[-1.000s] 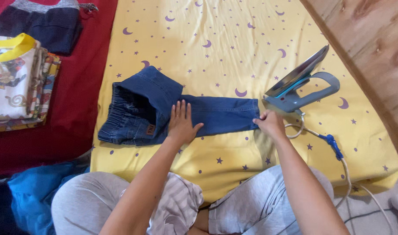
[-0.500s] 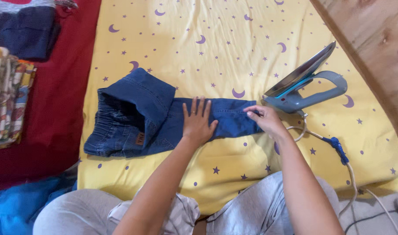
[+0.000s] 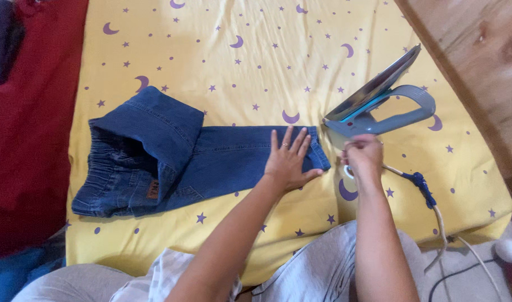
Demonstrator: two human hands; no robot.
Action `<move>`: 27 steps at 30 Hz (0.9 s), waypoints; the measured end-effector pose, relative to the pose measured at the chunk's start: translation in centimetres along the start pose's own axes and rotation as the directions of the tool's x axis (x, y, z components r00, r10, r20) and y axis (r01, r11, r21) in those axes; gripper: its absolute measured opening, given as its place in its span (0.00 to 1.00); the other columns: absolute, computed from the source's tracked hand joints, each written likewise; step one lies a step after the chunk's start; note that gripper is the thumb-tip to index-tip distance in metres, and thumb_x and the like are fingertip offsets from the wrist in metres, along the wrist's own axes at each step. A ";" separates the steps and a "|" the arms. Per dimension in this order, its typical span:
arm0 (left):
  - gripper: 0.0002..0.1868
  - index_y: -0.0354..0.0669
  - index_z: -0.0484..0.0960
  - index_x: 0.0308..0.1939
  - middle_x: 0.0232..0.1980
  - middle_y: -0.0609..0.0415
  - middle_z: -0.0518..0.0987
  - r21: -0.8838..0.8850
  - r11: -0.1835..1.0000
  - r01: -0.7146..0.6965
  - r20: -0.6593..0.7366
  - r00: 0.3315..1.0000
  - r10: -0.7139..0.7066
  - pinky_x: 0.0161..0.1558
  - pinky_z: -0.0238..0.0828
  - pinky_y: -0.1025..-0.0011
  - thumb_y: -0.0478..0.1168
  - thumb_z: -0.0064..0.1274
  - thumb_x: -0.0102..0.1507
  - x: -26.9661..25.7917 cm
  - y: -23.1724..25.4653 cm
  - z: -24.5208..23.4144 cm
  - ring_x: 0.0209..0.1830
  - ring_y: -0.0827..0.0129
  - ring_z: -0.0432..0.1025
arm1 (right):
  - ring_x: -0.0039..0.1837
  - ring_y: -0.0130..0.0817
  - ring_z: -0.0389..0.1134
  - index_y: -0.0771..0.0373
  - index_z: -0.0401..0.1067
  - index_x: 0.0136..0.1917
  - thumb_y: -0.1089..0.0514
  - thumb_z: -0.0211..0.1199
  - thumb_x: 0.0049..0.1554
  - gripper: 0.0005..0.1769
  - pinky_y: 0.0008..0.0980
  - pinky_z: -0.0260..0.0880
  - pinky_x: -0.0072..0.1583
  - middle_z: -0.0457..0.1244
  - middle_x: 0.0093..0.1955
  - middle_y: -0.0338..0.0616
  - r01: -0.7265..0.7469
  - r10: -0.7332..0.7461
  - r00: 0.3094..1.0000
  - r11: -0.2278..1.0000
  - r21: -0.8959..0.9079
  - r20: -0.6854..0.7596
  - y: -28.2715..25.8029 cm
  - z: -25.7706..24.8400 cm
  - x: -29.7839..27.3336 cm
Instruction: The person irons and folds denim pants and a black t-shirt on a bed while sitting down, and then places the folded items onto a stack of laundry.
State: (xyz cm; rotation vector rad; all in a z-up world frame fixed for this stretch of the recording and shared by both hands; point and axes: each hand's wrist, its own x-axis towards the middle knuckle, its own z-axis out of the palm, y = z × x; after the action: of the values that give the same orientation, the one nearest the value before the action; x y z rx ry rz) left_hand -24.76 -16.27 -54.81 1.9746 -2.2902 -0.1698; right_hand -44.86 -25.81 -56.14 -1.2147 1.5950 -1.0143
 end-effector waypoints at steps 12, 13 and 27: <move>0.35 0.40 0.72 0.63 0.66 0.41 0.68 -0.192 0.978 -0.075 -0.503 0.864 -0.033 0.70 0.52 0.46 0.45 0.67 0.55 -12.2 -8.1 -7.0 0.71 0.45 0.60 | 0.46 0.31 0.67 0.68 0.70 0.51 0.65 0.73 0.64 0.12 0.35 0.70 0.51 0.66 0.43 0.41 0.605 -0.556 0.743 0.796 0.016 -0.373 -2.5 -0.1 6.0; 0.39 0.37 0.71 0.61 0.65 0.38 0.66 -0.151 0.988 0.028 -0.512 0.853 -0.102 0.68 0.50 0.44 0.48 0.69 0.51 -14.5 -9.1 -8.3 0.69 0.41 0.57 | 0.43 0.33 0.67 0.69 0.70 0.49 0.64 0.73 0.65 0.11 0.36 0.69 0.48 0.66 0.41 0.42 0.644 -0.621 0.690 0.761 -0.077 -0.373 -4.0 0.6 5.5; 0.13 0.44 0.83 0.47 0.47 0.43 0.84 -0.402 0.826 0.395 -0.244 0.823 -0.513 0.50 0.71 0.55 0.41 0.59 0.59 -25.9 -25.2 -7.7 0.50 0.47 0.77 | 0.42 0.53 0.73 0.47 0.80 0.48 0.49 0.66 0.45 0.16 0.49 0.73 0.49 0.70 0.36 0.53 0.882 -0.435 0.447 0.068 -0.467 0.781 -15.1 13.0 -11.7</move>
State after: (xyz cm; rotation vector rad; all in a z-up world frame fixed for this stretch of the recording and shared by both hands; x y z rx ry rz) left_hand 4.85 5.58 -51.52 2.1282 -1.4282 -0.2174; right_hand -26.68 -18.59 -43.91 -2.9492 0.9814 -0.1946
